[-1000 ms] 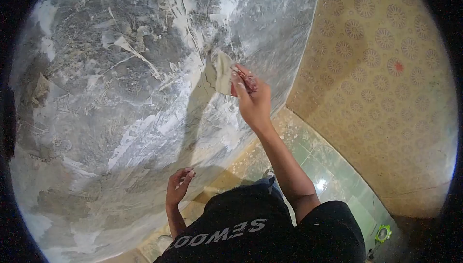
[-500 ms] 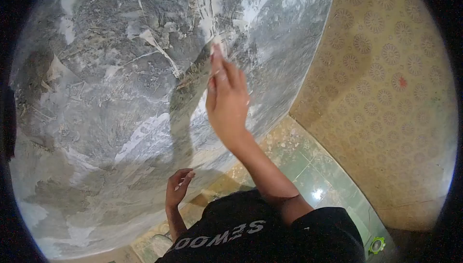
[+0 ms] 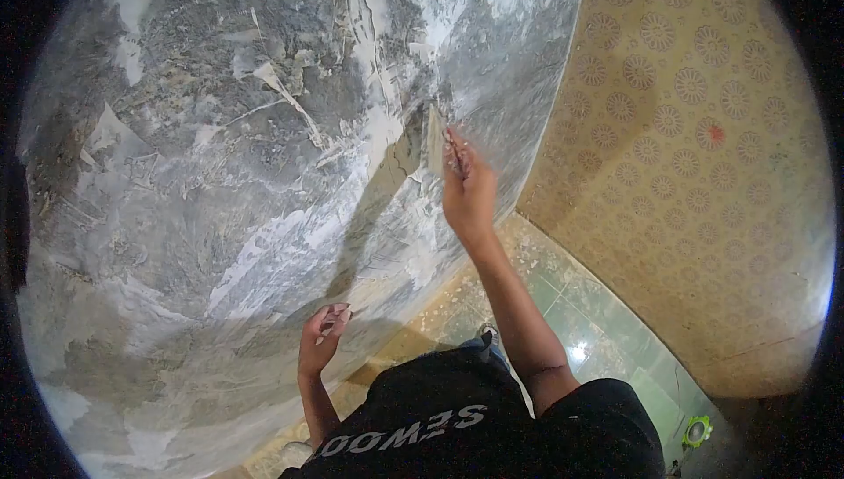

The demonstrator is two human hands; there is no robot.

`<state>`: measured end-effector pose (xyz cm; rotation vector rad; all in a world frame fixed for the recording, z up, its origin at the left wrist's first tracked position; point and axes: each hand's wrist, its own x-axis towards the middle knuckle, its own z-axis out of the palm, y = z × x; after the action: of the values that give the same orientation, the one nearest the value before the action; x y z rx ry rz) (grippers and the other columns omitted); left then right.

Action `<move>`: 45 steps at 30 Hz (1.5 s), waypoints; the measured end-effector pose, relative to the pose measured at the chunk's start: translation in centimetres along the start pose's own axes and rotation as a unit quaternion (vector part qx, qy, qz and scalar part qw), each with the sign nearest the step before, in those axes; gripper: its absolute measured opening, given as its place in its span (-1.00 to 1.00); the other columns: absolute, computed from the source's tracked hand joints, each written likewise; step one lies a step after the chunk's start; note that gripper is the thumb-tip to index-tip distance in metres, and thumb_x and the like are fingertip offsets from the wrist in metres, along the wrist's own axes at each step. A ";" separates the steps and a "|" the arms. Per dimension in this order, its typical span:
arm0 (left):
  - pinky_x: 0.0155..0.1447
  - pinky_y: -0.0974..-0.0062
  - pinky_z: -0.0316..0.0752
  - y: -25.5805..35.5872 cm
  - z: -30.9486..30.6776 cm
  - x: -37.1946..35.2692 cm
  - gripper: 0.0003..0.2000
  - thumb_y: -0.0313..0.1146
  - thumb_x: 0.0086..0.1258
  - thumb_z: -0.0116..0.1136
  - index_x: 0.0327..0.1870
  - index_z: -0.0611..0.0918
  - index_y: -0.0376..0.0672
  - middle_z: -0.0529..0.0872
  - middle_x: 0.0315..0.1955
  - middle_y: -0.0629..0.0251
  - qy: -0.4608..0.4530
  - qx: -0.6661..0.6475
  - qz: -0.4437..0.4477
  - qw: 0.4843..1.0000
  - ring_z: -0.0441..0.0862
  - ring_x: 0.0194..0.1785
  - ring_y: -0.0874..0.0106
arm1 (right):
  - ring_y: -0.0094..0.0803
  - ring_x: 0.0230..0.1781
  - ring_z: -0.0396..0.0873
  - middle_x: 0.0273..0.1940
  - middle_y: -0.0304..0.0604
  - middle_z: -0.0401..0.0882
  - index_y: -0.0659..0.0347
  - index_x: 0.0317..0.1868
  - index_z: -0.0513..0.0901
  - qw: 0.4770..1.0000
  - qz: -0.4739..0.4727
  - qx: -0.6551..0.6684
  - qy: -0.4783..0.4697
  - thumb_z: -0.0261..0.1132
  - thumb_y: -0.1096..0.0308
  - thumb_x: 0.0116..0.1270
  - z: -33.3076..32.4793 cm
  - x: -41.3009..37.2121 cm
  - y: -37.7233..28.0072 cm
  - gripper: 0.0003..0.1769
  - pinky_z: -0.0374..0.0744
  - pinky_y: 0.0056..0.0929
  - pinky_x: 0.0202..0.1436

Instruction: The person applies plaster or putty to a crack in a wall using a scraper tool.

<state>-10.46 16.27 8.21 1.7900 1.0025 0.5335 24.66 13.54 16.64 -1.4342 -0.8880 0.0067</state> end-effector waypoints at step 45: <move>-0.16 0.55 0.48 0.6 1.5 -0.7 -0.76 -0.32 0.47 0.31 0.08 0.71 -0.16 0.80 -0.22 0.42 0.019 0.073 0.043 0.996 0.69 -0.14 0.62 | -0.41 0.19 0.62 0.12 0.09 0.72 0.32 0.34 0.57 0.987 0.037 0.088 -0.129 0.12 0.59 0.54 4.0 -11.1 6.5 -0.59 0.52 -0.40 0.29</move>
<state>-9.50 14.76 8.15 1.9659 1.0159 0.5626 18.11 12.59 4.96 -1.3167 -1.0179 0.3255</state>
